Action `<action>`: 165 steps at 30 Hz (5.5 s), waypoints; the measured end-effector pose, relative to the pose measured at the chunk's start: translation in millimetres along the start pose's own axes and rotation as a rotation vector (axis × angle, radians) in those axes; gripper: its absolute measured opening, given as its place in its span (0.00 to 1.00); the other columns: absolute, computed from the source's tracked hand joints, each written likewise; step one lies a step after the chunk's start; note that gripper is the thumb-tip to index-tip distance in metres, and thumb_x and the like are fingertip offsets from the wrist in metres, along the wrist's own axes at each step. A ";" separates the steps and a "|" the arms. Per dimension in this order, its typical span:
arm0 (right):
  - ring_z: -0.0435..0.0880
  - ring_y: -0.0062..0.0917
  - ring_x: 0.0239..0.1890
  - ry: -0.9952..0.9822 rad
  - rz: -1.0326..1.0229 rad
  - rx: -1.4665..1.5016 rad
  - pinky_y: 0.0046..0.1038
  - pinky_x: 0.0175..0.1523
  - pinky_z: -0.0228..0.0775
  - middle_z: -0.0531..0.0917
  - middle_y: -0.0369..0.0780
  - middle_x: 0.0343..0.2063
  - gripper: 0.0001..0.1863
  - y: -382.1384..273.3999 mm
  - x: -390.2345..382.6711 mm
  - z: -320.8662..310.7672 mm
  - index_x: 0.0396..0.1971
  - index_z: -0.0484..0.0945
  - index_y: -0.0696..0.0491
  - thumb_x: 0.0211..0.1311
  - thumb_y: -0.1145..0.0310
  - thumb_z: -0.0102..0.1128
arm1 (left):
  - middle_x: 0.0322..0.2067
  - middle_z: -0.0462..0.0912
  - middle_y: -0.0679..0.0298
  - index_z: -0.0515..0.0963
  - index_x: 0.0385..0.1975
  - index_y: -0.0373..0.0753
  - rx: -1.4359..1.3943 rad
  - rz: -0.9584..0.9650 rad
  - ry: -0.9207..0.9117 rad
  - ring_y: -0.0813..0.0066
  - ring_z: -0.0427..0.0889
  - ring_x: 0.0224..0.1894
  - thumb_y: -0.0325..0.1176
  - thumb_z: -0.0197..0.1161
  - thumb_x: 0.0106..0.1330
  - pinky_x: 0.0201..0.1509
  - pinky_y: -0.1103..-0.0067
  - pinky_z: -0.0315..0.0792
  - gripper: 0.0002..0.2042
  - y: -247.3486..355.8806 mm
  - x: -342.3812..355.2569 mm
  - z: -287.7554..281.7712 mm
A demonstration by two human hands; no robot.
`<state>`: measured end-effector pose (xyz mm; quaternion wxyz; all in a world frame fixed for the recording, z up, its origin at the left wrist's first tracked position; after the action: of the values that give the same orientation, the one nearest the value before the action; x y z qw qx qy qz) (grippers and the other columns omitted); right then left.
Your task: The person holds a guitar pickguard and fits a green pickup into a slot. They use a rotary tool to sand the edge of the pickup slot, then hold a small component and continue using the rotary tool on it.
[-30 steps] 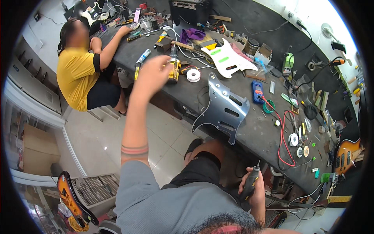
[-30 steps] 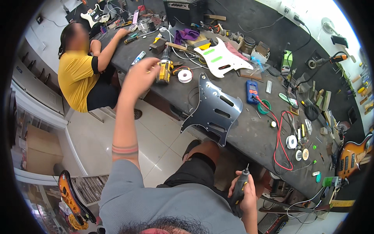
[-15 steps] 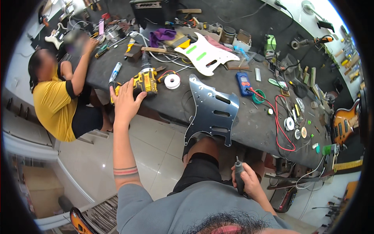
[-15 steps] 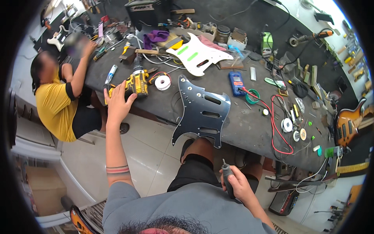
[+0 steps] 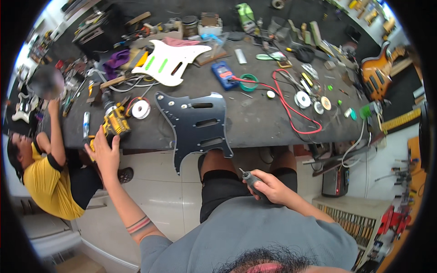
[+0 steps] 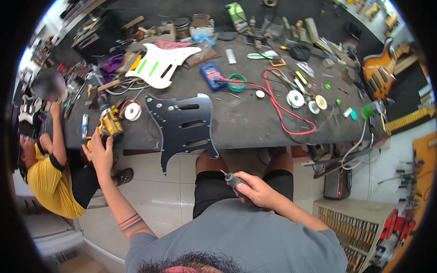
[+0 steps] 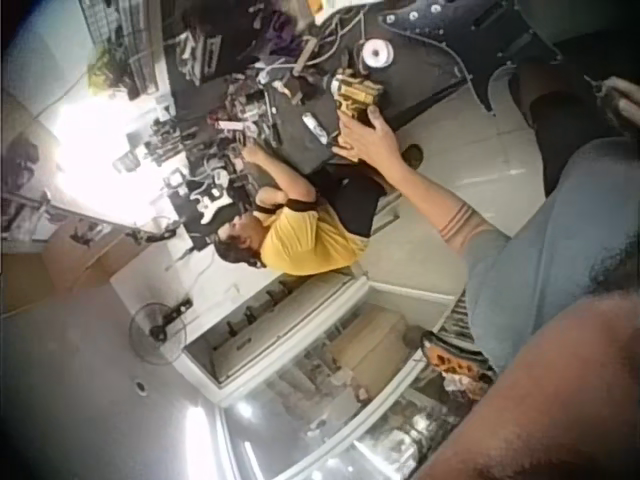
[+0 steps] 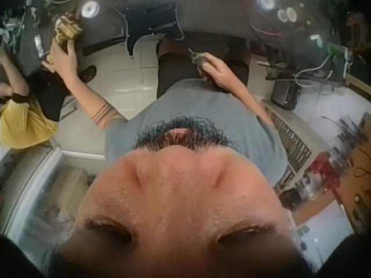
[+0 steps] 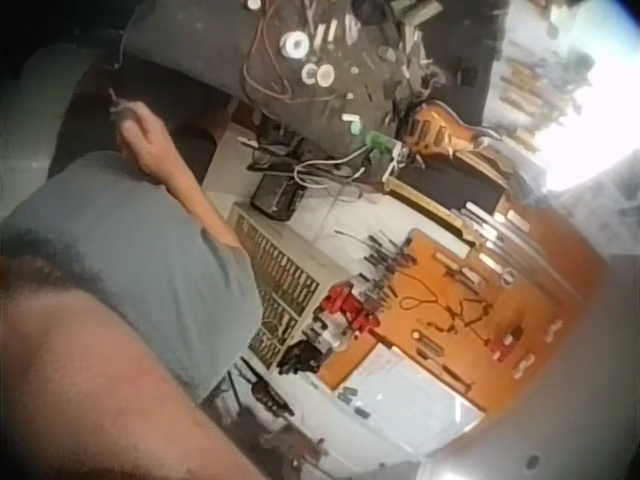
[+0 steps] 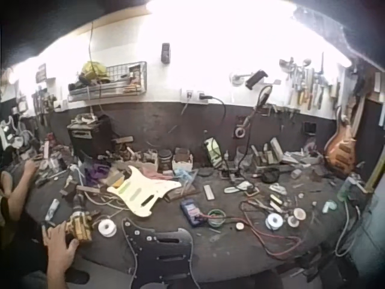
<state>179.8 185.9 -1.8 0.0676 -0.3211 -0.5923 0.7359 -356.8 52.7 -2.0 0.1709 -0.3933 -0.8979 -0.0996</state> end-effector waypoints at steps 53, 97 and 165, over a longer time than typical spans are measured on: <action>0.80 0.21 0.27 -0.069 0.011 -0.051 0.26 0.35 0.74 0.80 0.38 0.31 0.20 77.1 -58.3 -20.0 0.58 0.75 0.57 0.80 0.57 0.57 | 0.53 0.82 0.54 0.79 0.53 0.38 -0.426 0.151 0.173 0.51 0.80 0.60 0.24 0.68 0.65 0.64 0.61 0.75 0.16 66.5 -103.3 -114.1; 0.90 0.41 0.55 0.064 -0.191 -1.895 0.45 0.58 0.83 0.91 0.47 0.50 0.33 -249.1 351.9 139.4 0.66 0.83 0.48 0.57 0.59 0.69 | 0.60 0.75 0.59 0.80 0.57 0.42 -0.626 -0.008 0.582 0.55 0.72 0.66 0.24 0.62 0.62 0.72 0.55 0.62 0.21 30.3 61.1 6.8; 0.93 0.44 0.46 -0.047 -0.384 -2.047 0.46 0.53 0.84 0.93 0.47 0.43 0.27 -311.5 381.6 35.1 0.62 0.86 0.46 0.61 0.58 0.69 | 0.44 0.85 0.58 0.86 0.47 0.36 -1.033 -0.241 0.159 0.61 0.85 0.51 0.32 0.70 0.74 0.58 0.69 0.76 0.08 -4.7 34.8 -63.7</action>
<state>-226.5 430.0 136.8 -0.1326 -0.1109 -0.9756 -0.1354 -367.7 52.9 69.9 0.0100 -0.3114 -0.7549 -0.5771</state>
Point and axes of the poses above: each hand's wrist, its own x-axis towards the middle knuckle, its own z-axis out of the palm, y = z × x, the point moved 6 cm from there along x, towards the middle knuckle
